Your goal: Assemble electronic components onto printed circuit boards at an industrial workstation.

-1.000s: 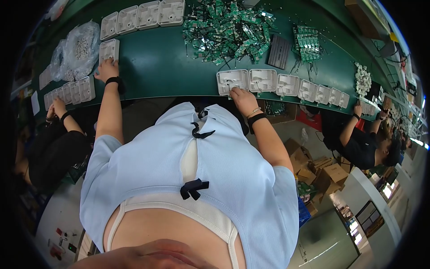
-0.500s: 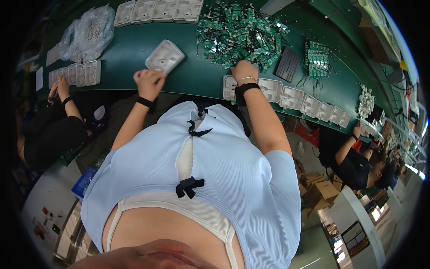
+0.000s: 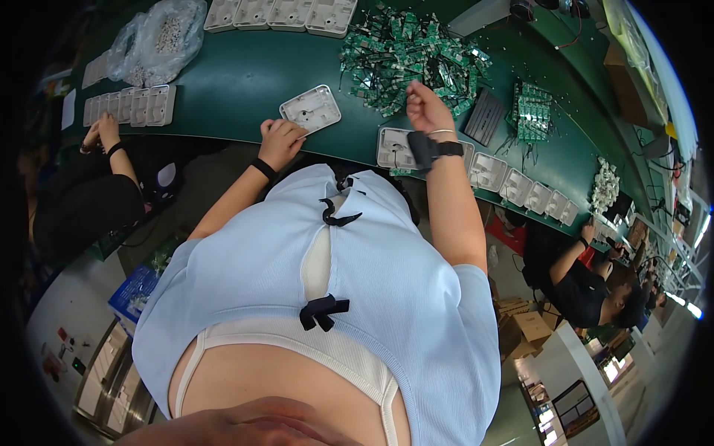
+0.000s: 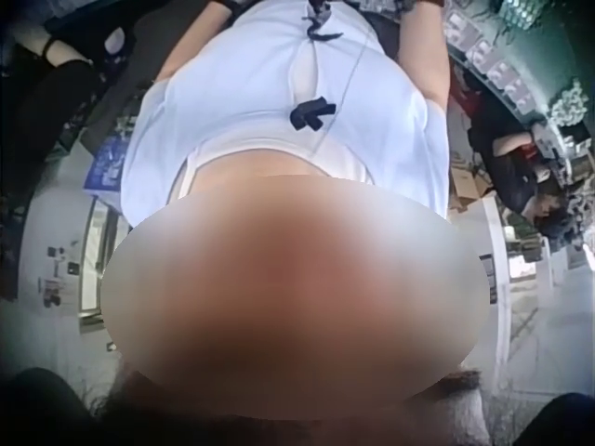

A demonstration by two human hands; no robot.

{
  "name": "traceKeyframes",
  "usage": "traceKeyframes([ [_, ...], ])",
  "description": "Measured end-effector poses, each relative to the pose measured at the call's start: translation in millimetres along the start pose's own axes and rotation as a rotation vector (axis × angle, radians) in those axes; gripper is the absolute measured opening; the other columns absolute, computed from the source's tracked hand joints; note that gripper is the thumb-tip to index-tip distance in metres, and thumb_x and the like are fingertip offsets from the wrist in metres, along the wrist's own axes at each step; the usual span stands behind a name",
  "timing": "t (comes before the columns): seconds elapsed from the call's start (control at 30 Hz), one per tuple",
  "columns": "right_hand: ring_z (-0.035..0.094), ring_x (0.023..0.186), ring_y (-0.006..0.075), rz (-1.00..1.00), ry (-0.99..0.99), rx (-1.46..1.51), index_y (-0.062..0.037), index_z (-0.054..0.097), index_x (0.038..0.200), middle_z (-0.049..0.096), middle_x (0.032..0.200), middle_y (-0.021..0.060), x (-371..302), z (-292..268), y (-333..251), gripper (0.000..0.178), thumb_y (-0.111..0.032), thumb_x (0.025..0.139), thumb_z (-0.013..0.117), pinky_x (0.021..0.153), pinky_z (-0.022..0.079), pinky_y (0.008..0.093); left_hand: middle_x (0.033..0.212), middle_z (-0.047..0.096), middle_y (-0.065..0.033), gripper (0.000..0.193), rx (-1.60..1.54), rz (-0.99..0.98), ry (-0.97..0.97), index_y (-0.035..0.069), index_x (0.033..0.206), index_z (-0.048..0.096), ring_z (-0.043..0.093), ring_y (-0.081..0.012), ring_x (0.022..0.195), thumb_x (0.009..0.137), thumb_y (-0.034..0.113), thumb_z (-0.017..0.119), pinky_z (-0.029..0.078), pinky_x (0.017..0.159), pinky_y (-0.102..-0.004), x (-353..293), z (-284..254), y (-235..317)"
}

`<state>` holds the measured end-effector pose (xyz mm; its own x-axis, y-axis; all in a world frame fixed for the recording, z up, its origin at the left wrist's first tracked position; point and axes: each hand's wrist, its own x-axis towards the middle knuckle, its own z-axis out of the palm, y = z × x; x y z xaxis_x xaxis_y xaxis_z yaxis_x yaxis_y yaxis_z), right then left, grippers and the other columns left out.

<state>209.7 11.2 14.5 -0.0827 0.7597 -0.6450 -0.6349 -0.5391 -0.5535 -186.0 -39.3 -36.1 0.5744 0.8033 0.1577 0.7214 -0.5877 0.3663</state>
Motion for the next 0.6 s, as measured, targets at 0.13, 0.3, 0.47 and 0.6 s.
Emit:
traceKeyframes([
  [0.13, 0.054, 0.066, 0.0092, 0.345, -0.3, 0.763, 0.0002, 0.063, 0.114, 0.064, 0.095, 0.0062, -3.4, -2.3, -17.3, 0.015, -0.008, 0.103, 0.057, 0.053, 0.042, 0.0207, 0.125, 0.061, -0.0112, 0.065, -0.144, -0.185, 0.156, 0.012, 0.128, 0.062, 0.056, -0.0304, 0.114, 0.069, 0.025, 0.087, 0.035, 0.104, -0.0485, 2.5, -4.2, 2.6],
  [0.3, 0.056, 0.074, 0.011, 0.255, -0.354, 0.604, 0.0002, 0.06, 0.113, 0.06, 0.101, 0.0069, -22.1, 14.4, -19.3, 0.013, -0.009, 0.105, 0.055, 0.057, 0.046, 0.0218, 0.145, 0.046, -0.0219, 0.109, -0.269, -0.328, 0.138, 0.003, 0.15, 0.035, 0.045, -0.0407, 0.133, 0.061, 0.029, 0.092, 0.028, 0.118, -0.0498, 20.7, -8.8, -12.4],
  [0.47, 0.056, 0.078, 0.012, 0.16, -0.294, 0.465, -0.0012, 0.06, 0.112, 0.059, 0.1, 0.0061, -23.6, 28.8, -31.2, 0.012, -0.01, 0.105, 0.055, 0.064, 0.05, 0.023, 0.147, 0.044, -0.0235, 0.116, -0.381, -0.411, -0.023, -0.001, 0.153, 0.027, 0.043, -0.041, 0.138, 0.06, 0.027, 0.09, 0.031, 0.119, -0.0481, 16.8, -19.5, -12.8],
  [0.6, 0.057, 0.079, 0.0123, 0.034, -0.432, 0.551, -0.0014, 0.061, 0.112, 0.059, 0.1, 0.0054, -24.8, 36.1, -41.8, 0.012, -0.01, 0.105, 0.056, 0.066, 0.051, 0.0232, 0.146, 0.045, -0.0237, 0.112, -0.491, -0.43, 0.103, 0.0, 0.153, 0.028, 0.045, -0.0381, 0.137, 0.061, 0.024, 0.088, 0.036, 0.116, -0.0453, 22.4, -39.9, -8.6],
])
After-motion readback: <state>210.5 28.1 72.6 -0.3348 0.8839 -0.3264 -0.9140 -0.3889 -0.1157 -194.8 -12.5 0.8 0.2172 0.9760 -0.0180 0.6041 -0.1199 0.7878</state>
